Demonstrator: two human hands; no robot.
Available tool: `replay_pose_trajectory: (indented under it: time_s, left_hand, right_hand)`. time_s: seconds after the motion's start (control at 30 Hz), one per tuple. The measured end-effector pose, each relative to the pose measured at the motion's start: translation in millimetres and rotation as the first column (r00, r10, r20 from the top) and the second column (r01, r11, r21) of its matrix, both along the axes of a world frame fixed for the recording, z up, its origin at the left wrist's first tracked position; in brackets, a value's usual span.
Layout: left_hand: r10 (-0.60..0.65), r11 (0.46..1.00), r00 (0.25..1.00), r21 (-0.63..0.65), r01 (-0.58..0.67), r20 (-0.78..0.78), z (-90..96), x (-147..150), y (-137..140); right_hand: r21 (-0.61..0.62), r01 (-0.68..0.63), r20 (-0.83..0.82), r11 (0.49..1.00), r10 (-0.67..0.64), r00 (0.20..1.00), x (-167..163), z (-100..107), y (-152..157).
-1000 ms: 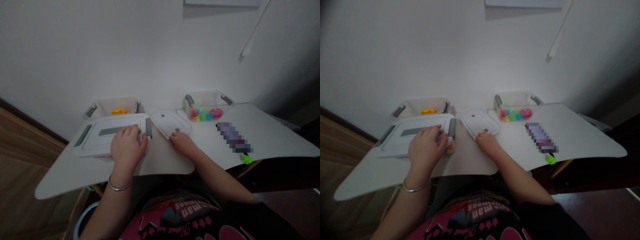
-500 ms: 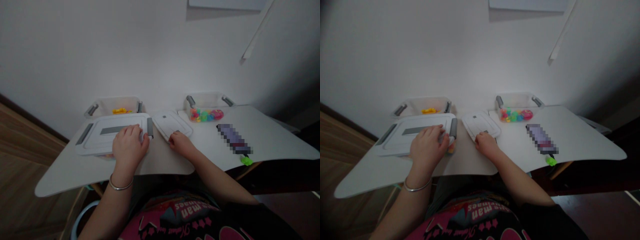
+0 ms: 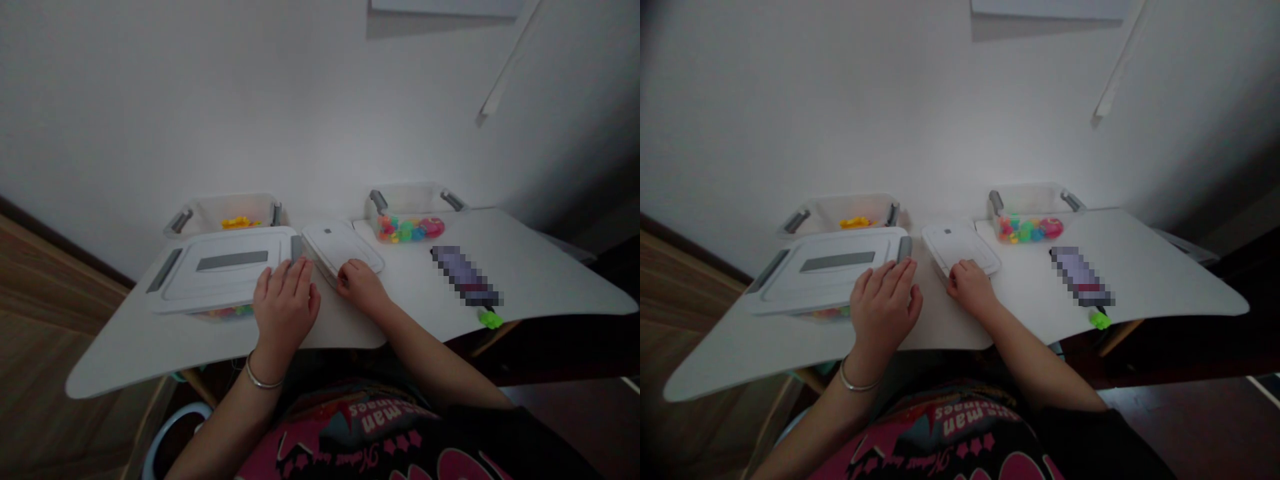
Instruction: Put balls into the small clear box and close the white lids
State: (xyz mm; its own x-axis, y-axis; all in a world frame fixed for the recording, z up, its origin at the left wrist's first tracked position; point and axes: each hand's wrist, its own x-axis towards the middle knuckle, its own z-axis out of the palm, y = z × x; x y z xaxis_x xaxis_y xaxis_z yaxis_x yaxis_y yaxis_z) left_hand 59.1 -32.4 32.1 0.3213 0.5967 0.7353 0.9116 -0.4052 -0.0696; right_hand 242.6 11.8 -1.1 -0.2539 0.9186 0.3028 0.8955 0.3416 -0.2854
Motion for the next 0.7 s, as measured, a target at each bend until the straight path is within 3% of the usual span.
replay_pose_trajectory:
  time_s: [0.23, 0.43, 0.7]
  left_hand:
    - [0.002, 0.998, 0.999, 0.066, 0.001, -0.043, -1.7, -4.9, 1.6]
    - [0.003, 0.999, 1.0, 0.052, -0.003, -0.008, -4.5, -4.0, 2.4]
    - [-0.006, 1.0, 1.0, 0.002, 0.006, 0.02, -5.7, -5.7, 1.4]
  right_hand:
    - [0.171, 0.149, -0.218, 0.974, -0.11, 0.97, 10.7, 13.7, 1.9]
    - [0.213, 0.184, -0.524, 0.96, -0.048, 0.851, 28.2, 16.4, 4.3]
    - [0.295, 0.281, -0.626, 0.913, -0.038, 0.779, 50.3, 16.0, 5.8]
